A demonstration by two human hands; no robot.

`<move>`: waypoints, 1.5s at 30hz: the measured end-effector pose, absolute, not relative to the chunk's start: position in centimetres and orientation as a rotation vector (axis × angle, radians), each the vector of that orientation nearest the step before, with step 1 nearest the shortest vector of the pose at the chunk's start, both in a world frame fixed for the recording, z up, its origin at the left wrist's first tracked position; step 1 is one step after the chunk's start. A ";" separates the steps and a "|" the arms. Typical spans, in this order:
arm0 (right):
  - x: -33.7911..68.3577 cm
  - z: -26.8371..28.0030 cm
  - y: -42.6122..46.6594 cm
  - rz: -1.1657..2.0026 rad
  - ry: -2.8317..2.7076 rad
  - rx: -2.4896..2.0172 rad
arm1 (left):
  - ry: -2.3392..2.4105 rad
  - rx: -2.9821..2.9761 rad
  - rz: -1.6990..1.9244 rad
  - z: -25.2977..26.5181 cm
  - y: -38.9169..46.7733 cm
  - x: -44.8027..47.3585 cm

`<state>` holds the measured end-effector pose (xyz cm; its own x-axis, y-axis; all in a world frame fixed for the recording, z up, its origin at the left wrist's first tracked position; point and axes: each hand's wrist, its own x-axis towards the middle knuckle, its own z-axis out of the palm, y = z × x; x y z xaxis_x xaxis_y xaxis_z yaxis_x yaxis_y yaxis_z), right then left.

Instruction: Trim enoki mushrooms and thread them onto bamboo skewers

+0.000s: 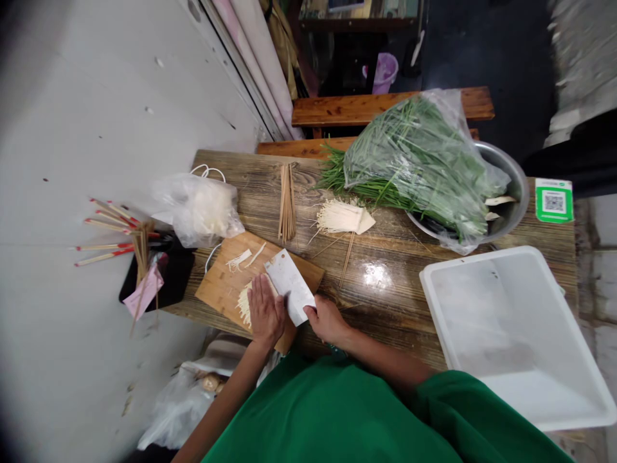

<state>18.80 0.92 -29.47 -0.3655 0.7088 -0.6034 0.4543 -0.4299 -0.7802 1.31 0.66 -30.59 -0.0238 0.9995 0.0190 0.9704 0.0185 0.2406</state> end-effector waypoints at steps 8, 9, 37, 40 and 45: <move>19.4 -29.7 -0.3 1.902 -1.541 -1.633 | 2.090 2.053 0.337 -30.7 0.6 1.3; 19.3 -29.8 -0.2 1.899 -1.539 -1.635 | 2.089 2.044 0.345 -30.7 0.6 1.3; 17.8 -29.9 0.2 1.905 -1.619 -1.611 | 2.080 2.040 0.317 -30.4 0.6 1.2; 17.1 -30.1 1.0 1.877 -1.658 -1.610 | 2.062 2.039 0.331 -30.4 0.6 1.1; 18.1 -29.7 0.3 1.813 -1.730 -1.628 | 2.031 2.045 0.335 -30.4 0.4 1.0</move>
